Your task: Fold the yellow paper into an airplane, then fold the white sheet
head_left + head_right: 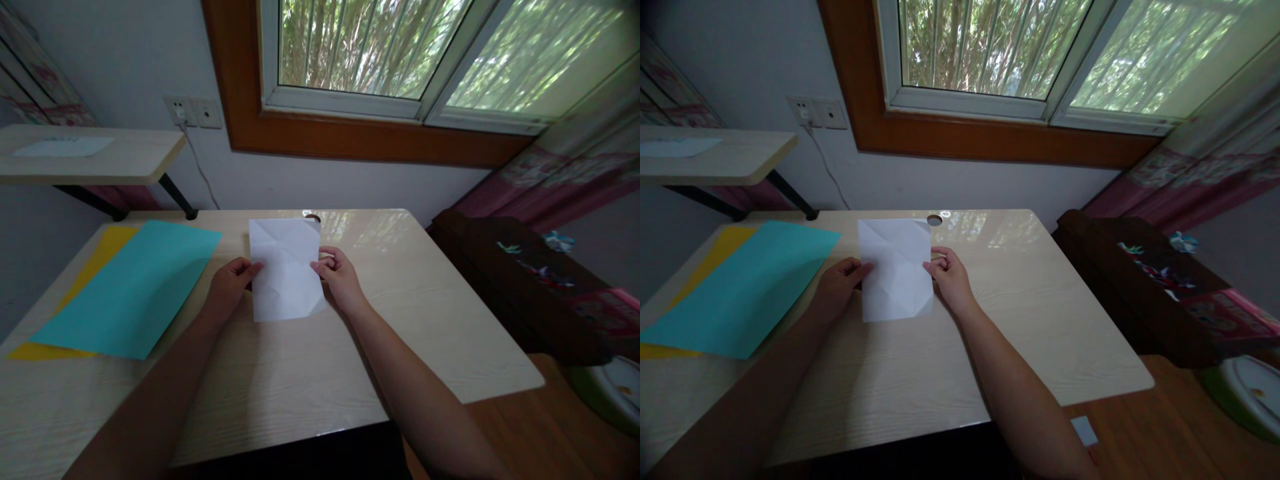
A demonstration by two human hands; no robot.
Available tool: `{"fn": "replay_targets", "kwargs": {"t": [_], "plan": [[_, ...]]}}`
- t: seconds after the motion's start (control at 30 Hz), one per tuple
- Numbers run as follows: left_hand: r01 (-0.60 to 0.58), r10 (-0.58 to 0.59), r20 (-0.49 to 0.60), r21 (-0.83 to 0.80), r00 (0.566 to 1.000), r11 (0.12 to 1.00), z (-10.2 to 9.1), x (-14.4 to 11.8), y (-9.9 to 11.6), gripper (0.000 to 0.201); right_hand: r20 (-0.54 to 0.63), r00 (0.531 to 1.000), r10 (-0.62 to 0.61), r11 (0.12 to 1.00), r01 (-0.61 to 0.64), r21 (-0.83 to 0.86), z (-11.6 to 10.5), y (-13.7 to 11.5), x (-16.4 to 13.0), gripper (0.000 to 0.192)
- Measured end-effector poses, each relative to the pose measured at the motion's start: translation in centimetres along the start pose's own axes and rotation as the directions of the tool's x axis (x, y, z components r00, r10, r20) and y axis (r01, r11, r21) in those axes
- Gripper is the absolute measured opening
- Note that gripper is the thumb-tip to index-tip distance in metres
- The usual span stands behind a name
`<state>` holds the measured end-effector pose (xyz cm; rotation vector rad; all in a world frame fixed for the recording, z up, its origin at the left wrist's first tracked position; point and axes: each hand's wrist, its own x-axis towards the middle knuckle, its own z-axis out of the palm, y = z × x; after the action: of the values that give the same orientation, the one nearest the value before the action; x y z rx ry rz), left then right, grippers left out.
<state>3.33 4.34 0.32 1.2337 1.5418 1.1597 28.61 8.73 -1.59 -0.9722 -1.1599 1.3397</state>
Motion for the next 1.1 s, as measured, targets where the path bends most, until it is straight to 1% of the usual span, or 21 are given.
{"fn": "replay_targets", "kwargs": {"t": [0.13,0.23,0.33,0.43,0.53,0.63,0.7,0.8,0.87,0.93,1.03,1.1], "plan": [[-0.058,0.060,-0.082,0.036,0.995,0.998,-0.09,0.13,-0.28,0.036,0.064,0.997,0.047,0.999,-0.048,0.022,0.06,0.00,-0.19,0.059],[-0.090,0.099,-0.137,0.072,0.985,0.993,-0.34,0.21,-0.36,0.033,0.164,0.982,0.090,0.996,-0.089,-0.015,-0.02,-0.04,-0.41,0.072],[-0.094,0.109,-0.186,0.088,0.976,0.992,-0.55,0.25,-0.23,0.033,0.231,0.965,0.121,0.992,-0.113,-0.049,-0.23,0.02,-0.50,0.076],[-0.076,0.089,-0.209,0.068,0.974,0.995,-0.57,0.30,-0.16,0.033,0.212,0.971,0.113,0.994,-0.109,-0.032,-0.31,0.20,-0.39,0.069],[-0.053,0.061,-0.189,0.047,0.980,0.997,-0.46,0.43,-0.31,0.034,0.176,0.981,0.076,0.997,-0.078,0.002,-0.17,0.20,-0.26,0.062],[-0.047,0.048,-0.170,0.007,0.984,0.999,-0.39,0.55,-0.44,0.036,0.167,0.984,0.066,0.997,-0.070,0.022,-0.09,-0.12,-0.34,0.061],[-0.059,0.058,-0.192,0.002,0.980,0.998,-0.42,0.52,-0.36,0.036,0.207,0.972,0.108,0.993,-0.116,0.025,-0.17,-0.39,-0.51,0.065],[-0.074,0.079,-0.250,0.028,0.965,0.997,-0.52,0.35,-0.05,0.034,0.318,0.929,0.190,0.979,-0.201,0.003,-0.40,-0.61,-0.74,0.077],[-0.080,0.083,-0.265,0.023,0.961,0.997,-0.57,0.25,0.10,0.033,0.358,0.912,0.202,0.977,-0.211,-0.015,-0.47,-0.57,-0.77,0.079],[-0.081,0.075,-0.259,-0.012,0.963,0.997,-0.56,0.27,0.07,0.034,0.326,0.929,0.174,0.983,-0.182,-0.007,-0.43,-0.43,-0.67,0.073],[-0.081,0.055,-0.239,-0.100,0.969,0.992,-0.45,0.48,-0.28,0.036,0.213,0.972,0.099,0.995,-0.103,0.007,-0.31,-0.28,-0.39,0.059],[-0.088,0.048,-0.224,-0.171,0.973,0.981,-0.31,0.63,-0.54,0.037,0.156,0.987,0.042,0.999,-0.041,-0.009,-0.30,-0.31,-0.23,0.053]]}}
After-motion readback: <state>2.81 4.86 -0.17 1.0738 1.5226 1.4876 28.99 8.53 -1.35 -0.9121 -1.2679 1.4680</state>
